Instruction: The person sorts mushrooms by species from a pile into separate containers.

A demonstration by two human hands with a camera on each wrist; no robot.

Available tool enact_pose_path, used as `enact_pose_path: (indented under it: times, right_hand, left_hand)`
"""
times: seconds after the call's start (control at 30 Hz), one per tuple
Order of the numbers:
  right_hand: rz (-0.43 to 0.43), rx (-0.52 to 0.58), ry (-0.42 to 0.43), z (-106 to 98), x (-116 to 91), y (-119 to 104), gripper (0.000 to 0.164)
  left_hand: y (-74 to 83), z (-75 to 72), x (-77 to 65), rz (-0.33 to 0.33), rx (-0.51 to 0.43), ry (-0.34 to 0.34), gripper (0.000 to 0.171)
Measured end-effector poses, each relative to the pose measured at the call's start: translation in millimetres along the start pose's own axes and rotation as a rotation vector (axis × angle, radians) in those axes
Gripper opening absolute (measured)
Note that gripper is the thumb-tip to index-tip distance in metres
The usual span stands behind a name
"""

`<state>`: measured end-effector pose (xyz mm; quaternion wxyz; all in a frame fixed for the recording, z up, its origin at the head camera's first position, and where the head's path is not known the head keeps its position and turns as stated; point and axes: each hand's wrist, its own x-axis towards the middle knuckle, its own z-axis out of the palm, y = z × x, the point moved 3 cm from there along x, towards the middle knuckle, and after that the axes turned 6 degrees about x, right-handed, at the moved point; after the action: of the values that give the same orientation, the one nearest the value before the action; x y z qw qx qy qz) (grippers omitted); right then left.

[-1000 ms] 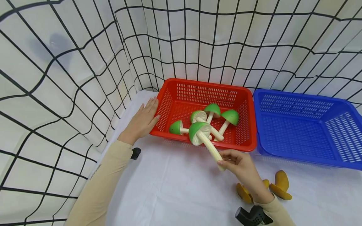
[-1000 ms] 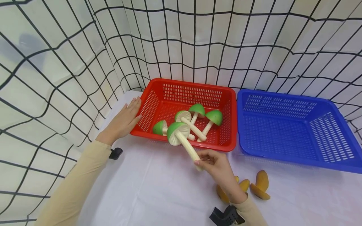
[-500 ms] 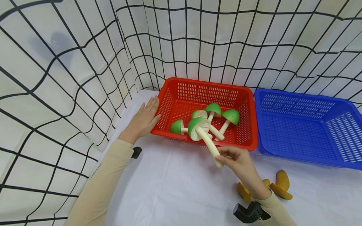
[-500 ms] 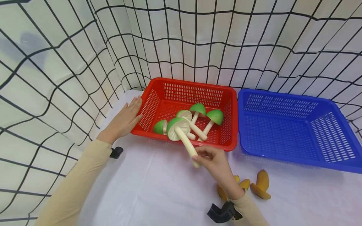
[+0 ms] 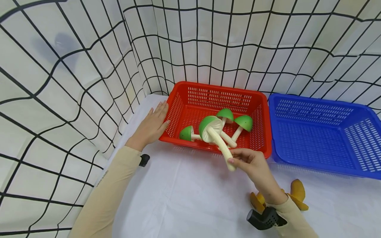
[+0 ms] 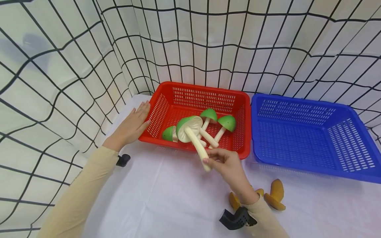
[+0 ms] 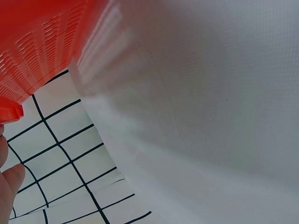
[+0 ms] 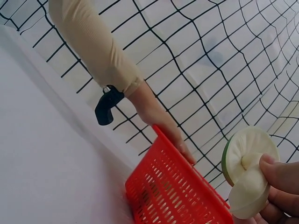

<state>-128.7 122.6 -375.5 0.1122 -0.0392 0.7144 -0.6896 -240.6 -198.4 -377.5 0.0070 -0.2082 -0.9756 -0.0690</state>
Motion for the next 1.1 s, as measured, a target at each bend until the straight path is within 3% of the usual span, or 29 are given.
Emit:
enact_pose_path:
  times: [0.6,1.1]
  right_hand:
    - [-0.039,-0.072,0.033,-12,21,-13,0.029]
    - [-0.021,-0.133,0.016,-11,48,-24,0.03]
  left_hand:
    - [0.7,-0.5,-0.6,-0.004,0.001,-0.001,0.062]
    - [1.1,-0.3,-0.6,-0.014,-0.005,-0.012,0.061]
